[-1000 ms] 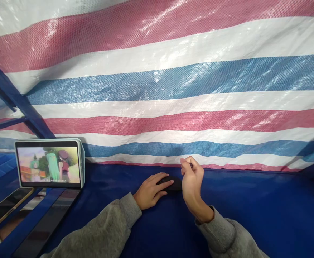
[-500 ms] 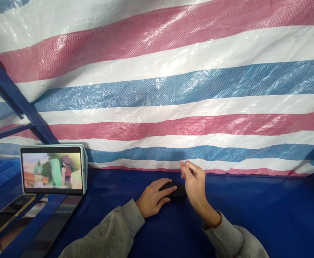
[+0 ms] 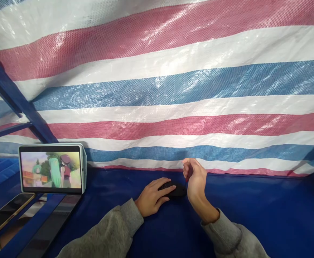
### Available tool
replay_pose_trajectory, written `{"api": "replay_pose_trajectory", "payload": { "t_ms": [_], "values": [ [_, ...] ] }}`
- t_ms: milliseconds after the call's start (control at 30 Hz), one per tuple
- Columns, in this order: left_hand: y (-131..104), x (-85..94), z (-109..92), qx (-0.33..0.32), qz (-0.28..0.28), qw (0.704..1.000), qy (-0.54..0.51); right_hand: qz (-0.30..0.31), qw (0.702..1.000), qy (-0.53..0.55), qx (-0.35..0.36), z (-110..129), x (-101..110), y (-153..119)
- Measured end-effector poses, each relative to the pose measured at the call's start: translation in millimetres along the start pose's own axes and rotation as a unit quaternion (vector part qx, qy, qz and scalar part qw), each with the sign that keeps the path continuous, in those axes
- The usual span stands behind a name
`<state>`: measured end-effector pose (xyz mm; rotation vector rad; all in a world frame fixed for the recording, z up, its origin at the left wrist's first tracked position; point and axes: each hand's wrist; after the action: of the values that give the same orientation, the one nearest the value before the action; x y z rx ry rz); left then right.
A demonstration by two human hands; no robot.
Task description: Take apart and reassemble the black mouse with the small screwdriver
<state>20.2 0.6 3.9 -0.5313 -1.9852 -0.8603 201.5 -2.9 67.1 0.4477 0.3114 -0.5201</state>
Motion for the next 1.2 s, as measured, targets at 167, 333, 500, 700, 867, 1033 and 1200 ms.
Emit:
{"api": "replay_pose_trajectory", "payload": {
  "t_ms": [167, 333, 500, 700, 867, 1033, 1200],
  "values": [
    [-0.3, -1.3, 0.6, -0.005, -0.002, 1.0, 0.002, -0.014, 1.0, -0.019, -0.003, 2.8, -0.7, -3.4],
    [-0.4, -1.1, 0.8, -0.004, -0.003, 1.0, -0.005, 0.027, 0.999, 0.019, -0.002, 2.0, 2.8, -3.5],
    [0.2, -0.2, -0.2, 0.003, 0.004, 1.0, -0.005, 0.07, 0.997, 0.025, 0.035, -2.3, 4.3, -6.8],
    [0.2, -2.3, 0.7, -0.003, -0.004, 1.0, 0.001, 0.091, 0.995, 0.002, 0.035, 5.6, 3.1, -4.2],
    [-1.1, -4.8, 2.9, -0.013, -0.009, 1.0, 0.002, 0.113, 0.993, 0.01, 0.034, 13.8, 7.7, 3.6],
    [-0.6, -3.7, 3.0, -0.012, -0.009, 1.0, -0.009, 0.181, 0.982, -0.036, 0.03, 24.9, 12.1, 12.1],
    [1.0, -1.1, 1.7, 0.001, 0.005, 1.0, -0.01, 0.342, 0.926, -0.155, -0.026, 42.5, 12.4, 15.7]
  ]
}}
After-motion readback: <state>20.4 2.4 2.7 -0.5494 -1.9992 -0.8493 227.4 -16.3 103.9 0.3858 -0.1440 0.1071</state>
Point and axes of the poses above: each hand's wrist, its own y-axis towards the middle knuckle, its own x-axis out of the back of the hand, z = x × y, and after that the axes turned 11 degrees about x, right-handed
